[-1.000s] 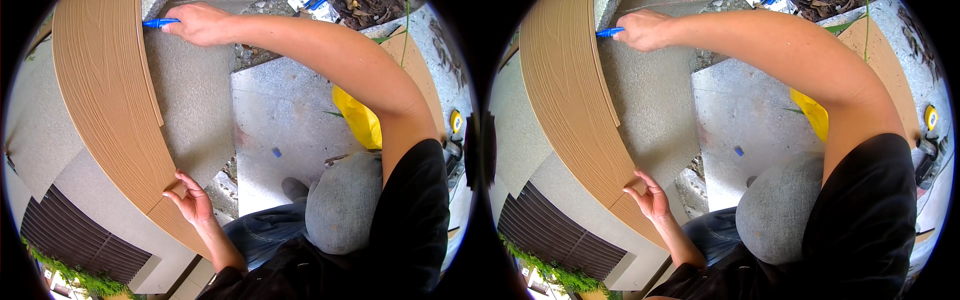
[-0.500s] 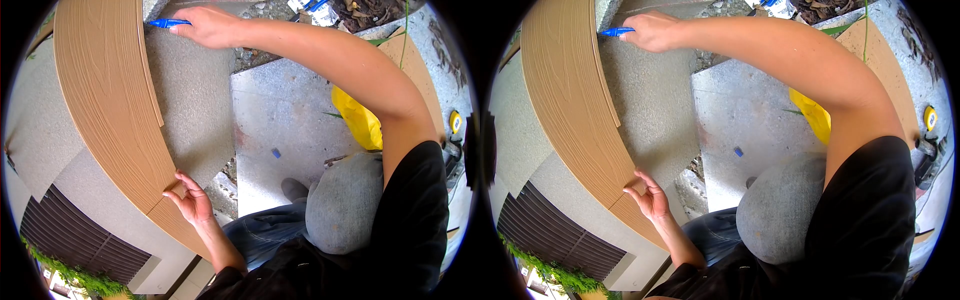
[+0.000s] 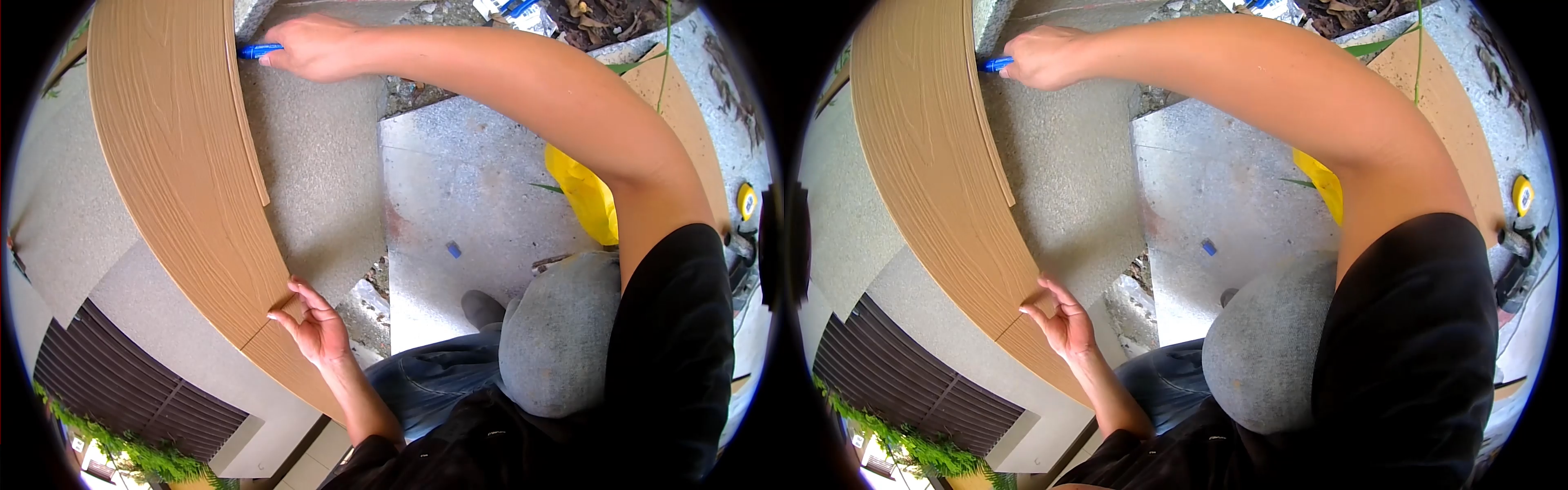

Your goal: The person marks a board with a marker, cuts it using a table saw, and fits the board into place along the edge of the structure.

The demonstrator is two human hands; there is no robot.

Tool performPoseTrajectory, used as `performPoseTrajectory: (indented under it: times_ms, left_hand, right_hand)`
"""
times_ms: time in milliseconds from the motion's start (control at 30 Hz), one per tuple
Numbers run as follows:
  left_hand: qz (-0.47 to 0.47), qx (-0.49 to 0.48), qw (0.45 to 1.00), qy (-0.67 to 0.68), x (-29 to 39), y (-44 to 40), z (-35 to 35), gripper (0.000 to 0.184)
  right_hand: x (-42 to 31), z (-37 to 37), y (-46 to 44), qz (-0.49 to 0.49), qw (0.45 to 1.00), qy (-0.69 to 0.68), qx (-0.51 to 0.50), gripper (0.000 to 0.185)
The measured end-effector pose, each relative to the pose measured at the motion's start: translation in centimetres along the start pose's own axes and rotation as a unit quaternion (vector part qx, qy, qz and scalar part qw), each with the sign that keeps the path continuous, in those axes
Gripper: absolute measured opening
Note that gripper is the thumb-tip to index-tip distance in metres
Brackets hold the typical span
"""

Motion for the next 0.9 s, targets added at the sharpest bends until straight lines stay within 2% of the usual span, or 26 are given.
performPoseTrajectory:
  times_ms: [67, 167, 900]
  left_hand:
    - [0.022, -0.001, 1.0, -0.015, 0.3, -0.1, -0.1, 0.07]
    - [0.014, 0.002, 1.0, -0.011, 0.2, 0.0, 0.0, 0.069]
    - [0.009, 0.007, 1.0, -0.007, 0.1, 0.0, 0.0, 0.069]
  right_hand:
    - [-0.4, 0.4, -0.3, -0.016, 1.0, 0.01, 0.0, 0.041]
    - [-0.9, 0.7, -0.4, 0.017, 1.0, -0.002, -0.022, 0.041]
    - [-1.2, 0.8, -0.6, 0.021, 0.999, -0.034, 0.017, 0.04]
Point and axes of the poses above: each hand's wrist, its own y-axis away from the middle knuckle, its own z-axis out of the palm, x = y × z, the point moved 4 cm from there along -y, towards the middle knuckle, and after that the axes turned 15 degrees about x, right-handed, at the moved point
